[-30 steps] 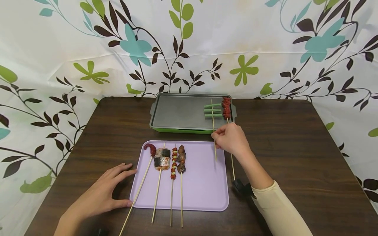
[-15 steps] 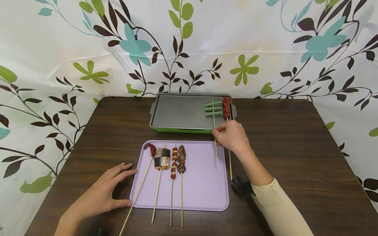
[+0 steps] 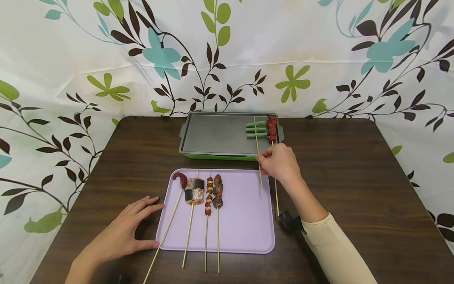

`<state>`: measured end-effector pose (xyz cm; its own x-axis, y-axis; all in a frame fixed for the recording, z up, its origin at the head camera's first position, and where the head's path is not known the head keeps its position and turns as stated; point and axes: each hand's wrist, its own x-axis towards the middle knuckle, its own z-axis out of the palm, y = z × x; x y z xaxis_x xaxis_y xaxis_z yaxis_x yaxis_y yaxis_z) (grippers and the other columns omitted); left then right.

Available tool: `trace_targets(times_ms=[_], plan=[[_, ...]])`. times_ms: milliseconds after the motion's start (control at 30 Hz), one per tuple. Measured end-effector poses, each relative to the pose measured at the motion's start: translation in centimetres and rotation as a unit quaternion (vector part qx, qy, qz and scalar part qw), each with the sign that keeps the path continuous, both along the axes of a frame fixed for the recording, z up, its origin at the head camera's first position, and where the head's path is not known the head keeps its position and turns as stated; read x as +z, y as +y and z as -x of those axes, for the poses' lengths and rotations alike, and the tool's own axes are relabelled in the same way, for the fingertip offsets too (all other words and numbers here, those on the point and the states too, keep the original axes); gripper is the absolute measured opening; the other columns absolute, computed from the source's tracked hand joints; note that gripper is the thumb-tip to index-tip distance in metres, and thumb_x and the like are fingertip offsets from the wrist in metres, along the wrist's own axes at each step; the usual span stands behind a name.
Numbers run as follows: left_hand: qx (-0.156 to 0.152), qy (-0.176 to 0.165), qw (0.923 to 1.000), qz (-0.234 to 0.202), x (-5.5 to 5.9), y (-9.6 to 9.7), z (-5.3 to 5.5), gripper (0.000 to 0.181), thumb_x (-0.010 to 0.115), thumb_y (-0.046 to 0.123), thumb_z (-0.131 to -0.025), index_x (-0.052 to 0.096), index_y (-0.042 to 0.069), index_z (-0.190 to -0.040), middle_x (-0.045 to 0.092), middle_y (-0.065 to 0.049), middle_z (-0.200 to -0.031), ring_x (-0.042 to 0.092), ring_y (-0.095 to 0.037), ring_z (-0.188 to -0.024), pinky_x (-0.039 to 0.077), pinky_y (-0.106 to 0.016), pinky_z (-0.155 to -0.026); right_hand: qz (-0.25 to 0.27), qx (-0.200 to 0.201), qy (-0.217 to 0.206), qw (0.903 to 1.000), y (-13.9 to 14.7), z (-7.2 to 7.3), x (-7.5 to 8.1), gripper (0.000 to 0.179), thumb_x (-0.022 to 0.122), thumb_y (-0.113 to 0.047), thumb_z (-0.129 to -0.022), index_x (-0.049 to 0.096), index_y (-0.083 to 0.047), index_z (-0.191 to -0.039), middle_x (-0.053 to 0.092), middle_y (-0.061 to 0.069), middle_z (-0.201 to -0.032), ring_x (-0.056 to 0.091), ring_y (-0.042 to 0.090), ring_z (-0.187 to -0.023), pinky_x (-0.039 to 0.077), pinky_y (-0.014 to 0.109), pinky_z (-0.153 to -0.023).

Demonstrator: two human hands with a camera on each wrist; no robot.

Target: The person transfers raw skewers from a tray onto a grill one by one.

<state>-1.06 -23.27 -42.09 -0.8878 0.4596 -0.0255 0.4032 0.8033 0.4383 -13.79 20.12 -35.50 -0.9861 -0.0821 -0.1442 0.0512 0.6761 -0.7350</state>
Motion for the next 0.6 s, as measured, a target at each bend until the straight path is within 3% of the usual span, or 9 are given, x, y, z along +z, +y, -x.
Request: trace_targets(times_ms=[600], plan=[[0.002,-0.002,1.0,-0.003,-0.11,-0.04,0.04,0.093,0.073,0.074,-0.066,0.047,0.033,-0.145,0.04,-0.001,-0.152,0.032,-0.034,-0.14,0.024,-0.069,-0.105,-0.029,-0.002,0.021,0.9994,0.06,0.02,-0.41,0.026,0.069,-0.02,-0.092,0.076,0.004,-0.092,0.066,0.001,-0.058,0.07,0.028,-0.059,0.056,0.03,-0.05]])
